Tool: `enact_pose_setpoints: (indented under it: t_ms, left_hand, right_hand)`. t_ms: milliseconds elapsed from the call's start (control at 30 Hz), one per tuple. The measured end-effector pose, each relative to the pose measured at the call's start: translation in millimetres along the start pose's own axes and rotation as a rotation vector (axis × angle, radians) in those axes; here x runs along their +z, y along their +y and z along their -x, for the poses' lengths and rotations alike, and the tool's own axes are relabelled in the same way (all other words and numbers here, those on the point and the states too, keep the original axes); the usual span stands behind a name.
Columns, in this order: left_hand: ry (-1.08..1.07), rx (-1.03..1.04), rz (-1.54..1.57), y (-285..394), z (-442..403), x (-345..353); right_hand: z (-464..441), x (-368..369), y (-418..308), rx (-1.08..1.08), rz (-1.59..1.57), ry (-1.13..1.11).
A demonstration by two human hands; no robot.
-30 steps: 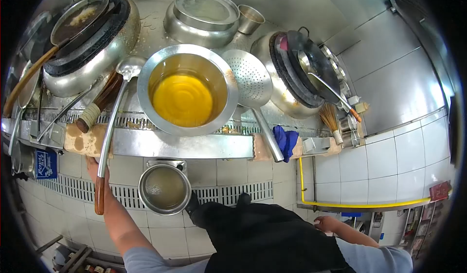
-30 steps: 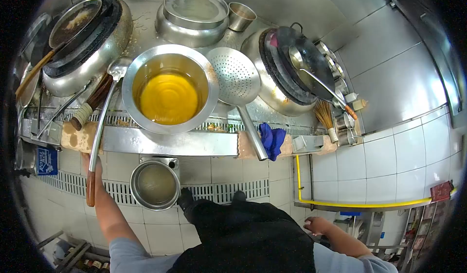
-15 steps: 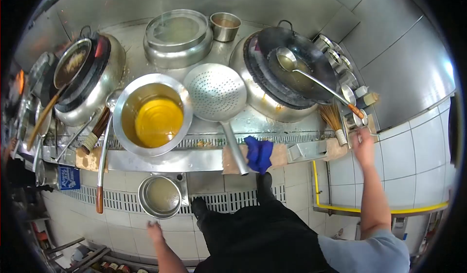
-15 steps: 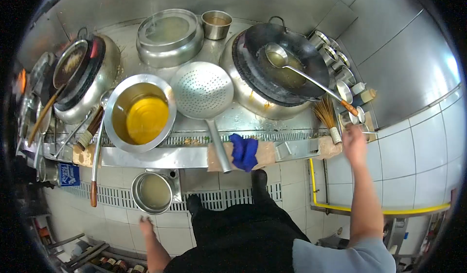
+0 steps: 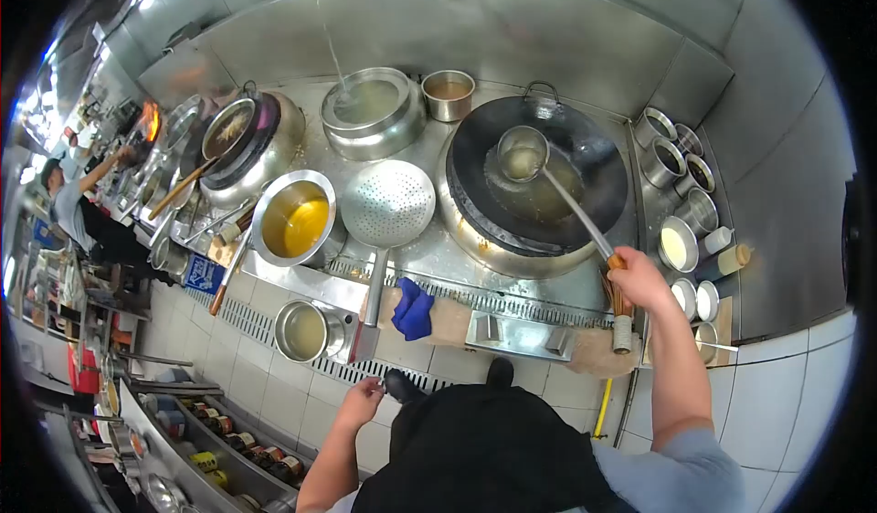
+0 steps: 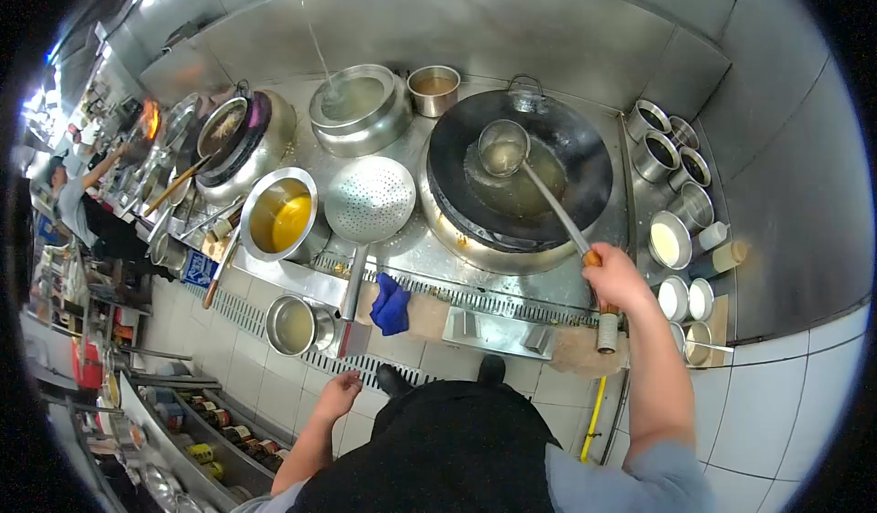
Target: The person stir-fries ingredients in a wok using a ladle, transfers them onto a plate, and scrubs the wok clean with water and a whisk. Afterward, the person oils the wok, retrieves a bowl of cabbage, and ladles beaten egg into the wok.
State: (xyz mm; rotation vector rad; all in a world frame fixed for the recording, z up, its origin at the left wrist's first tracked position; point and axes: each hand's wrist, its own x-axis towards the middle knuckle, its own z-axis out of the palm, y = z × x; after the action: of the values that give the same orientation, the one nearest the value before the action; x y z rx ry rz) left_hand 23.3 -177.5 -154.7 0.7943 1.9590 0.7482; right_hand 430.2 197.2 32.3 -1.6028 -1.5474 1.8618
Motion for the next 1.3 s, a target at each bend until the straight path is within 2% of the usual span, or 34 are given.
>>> enact_pose_setpoints:
  t_ms: [67,167,200,233,267,300,333,433,467,533,567,633,700,767,833,900,933,967,1000,1033,1100,1200,1300]
  left_hand:
    - [-0.039,0.046,-0.001,10,11,5]
    - [0.011,0.017,-0.103,-18,31,4]
    - [0.113,-0.071,-0.136,-34,41,4]
    - [0.213,-0.161,-0.167,-44,50,8]
    - [0.228,-0.168,-0.154,-44,62,13]
    - [0.186,-0.257,-0.31,-44,77,16]
    - [0.143,-0.349,-0.463,-46,88,20]
    - [-0.104,-0.039,-0.691,-202,87,61]
    - [-0.085,-0.182,-0.549,-172,101,66]
    - [0.015,-0.454,-0.262,-66,134,68]
    - [0.026,-0.459,-0.253,-65,142,72]
    - [0.06,-0.549,-0.108,-80,159,86]
    - [0.038,-0.583,-0.158,-85,176,88]
    - [0.021,-0.616,-0.212,-106,185,89]
    - [0.018,-0.617,-0.173,-154,187,84]
    - [0.009,-0.615,-0.135,-209,186,80]
    - [-0.002,-0.617,-0.116,-222,187,77]
    - [-0.015,-0.618,-0.101,-234,186,75]
    - [-0.045,-0.727,-0.112,-199,175,52]
    - [-0.047,-0.721,-0.117,-170,163,33]
    - [0.054,-0.571,-0.335,-136,144,-1]
    - [0.123,-0.535,-0.264,-119,99,-53]
    - [0.175,-0.359,-0.264,-118,49,-90]
  right_hand:
    - [17,-2,-17,-0.494,1.302,0.583]
    - [30,-3,-49,-0.567,1.2,0.717]
    - [11,-12,-39,-0.826,1.206,0.802]
    - [5,-8,-45,-0.845,1.208,0.791]
    - [-3,3,-58,-0.605,0.607,0.473]
    - [-10,15,-71,-0.332,0.03,0.141]
    - [-20,29,-83,-0.281,-0.159,-0.061]
    - [-56,88,-129,-0.383,-0.165,-0.077]
    - [-72,102,-148,-0.384,-0.219,-0.129]
    - [-117,133,-188,-0.38,-0.228,-0.199]
    - [-145,152,-201,-0.369,-0.181,-0.214]
    - [-190,198,-222,-0.392,0.044,-0.087]
    - [-233,238,-231,-0.365,0.264,0.019]
    - [-244,270,-238,-0.332,0.311,0.034]
    - [-261,289,-248,-0.301,0.347,0.068]
    - [-295,292,-266,-0.08,-0.371,-0.312]
    - [-293,290,-280,0.095,-0.661,-0.428]
    - [-289,290,-286,0.085,-0.827,-0.477]
    - [-284,291,-293,0.098,-0.879,-0.501]
    - [-280,292,-298,0.111,-0.933,-0.525]
    - [-268,288,-300,0.109,-1.02,-0.559]
    - [-240,268,-289,0.082,-1.14,-0.601]
    - [-190,243,-269,0.013,-1.218,-0.623]
